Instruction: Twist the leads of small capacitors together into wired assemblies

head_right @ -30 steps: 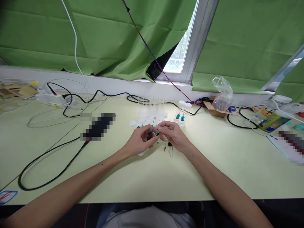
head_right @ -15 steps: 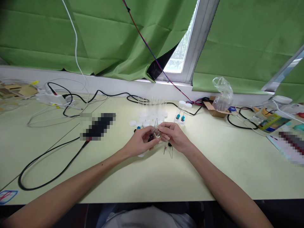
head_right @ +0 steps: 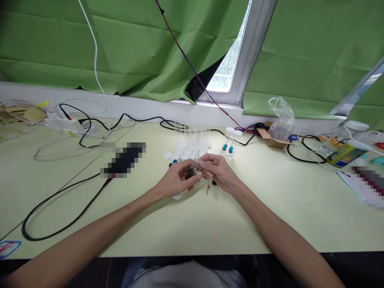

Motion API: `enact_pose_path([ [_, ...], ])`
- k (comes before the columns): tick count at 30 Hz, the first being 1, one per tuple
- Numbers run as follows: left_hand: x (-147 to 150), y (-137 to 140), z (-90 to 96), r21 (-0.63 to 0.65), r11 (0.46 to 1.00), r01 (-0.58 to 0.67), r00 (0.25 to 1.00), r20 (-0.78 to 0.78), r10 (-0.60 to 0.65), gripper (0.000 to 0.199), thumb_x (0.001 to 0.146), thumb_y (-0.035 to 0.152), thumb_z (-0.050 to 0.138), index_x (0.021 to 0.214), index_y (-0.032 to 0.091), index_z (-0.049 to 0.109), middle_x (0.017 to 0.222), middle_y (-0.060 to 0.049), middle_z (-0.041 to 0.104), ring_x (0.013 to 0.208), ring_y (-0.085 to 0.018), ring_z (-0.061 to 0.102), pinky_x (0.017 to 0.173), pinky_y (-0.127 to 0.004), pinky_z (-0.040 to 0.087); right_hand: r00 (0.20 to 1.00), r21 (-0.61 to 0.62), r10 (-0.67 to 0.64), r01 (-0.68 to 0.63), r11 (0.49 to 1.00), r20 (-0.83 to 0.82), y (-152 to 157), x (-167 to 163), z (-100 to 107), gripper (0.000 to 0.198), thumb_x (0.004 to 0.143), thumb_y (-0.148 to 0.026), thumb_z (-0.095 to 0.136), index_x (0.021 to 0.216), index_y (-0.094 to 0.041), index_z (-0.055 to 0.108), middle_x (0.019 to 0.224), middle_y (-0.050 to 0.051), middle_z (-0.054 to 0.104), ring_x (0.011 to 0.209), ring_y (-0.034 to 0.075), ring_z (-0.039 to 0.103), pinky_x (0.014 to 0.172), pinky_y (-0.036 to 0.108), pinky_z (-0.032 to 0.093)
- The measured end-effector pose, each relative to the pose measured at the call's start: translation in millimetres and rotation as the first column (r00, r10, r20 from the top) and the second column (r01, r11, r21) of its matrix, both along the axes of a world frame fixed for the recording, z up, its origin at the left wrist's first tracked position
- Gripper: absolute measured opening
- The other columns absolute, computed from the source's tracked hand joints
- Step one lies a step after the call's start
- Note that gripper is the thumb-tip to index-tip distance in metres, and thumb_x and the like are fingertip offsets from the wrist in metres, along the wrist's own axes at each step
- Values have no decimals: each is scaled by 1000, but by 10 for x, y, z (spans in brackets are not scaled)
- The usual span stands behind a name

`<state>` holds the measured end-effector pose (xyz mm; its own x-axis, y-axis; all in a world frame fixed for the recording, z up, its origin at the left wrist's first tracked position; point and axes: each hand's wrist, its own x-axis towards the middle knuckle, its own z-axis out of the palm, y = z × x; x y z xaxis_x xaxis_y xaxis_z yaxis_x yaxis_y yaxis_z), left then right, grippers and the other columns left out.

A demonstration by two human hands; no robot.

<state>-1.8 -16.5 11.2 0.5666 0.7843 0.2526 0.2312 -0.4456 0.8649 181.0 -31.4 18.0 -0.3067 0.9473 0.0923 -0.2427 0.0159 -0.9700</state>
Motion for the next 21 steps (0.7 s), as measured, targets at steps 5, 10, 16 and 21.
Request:
enact_pose_path([
  [5,-3,-11,16,-11,1000,-1,1000,-10,1,21,82,36,64,80,19,52,57,5,53,51,-12,53,51,-25,37,999,-3,-41,41,999,31,-21,-13,47,29,74,-37,80,82,-19,60,47,-9,44,47,7,34,50,25,25],
  [10,-11,-6,2,-63,997,50,999,23,-49,22,85,37,62,80,19,51,62,3,57,52,-12,58,52,-26,40,994,47,-94,92,995,51,-27,-10,73,34,72,-36,82,93,-21,59,50,-9,47,47,8,38,50,25,27],
  [16,-9,-18,-3,-122,986,117,992,65,-110,21,85,39,63,84,19,56,59,3,58,52,-14,62,52,-27,42,973,173,-219,204,963,71,-13,-15,45,37,79,-39,76,111,-23,65,54,-8,44,49,10,41,50,26,33],
  [21,-8,-32,-16,-151,977,149,987,79,-139,22,85,39,64,91,19,59,57,3,58,50,-15,62,52,-27,42,933,332,-350,303,893,88,-7,-14,9,20,84,-39,72,92,-21,72,53,-5,45,50,11,41,50,28,34],
])
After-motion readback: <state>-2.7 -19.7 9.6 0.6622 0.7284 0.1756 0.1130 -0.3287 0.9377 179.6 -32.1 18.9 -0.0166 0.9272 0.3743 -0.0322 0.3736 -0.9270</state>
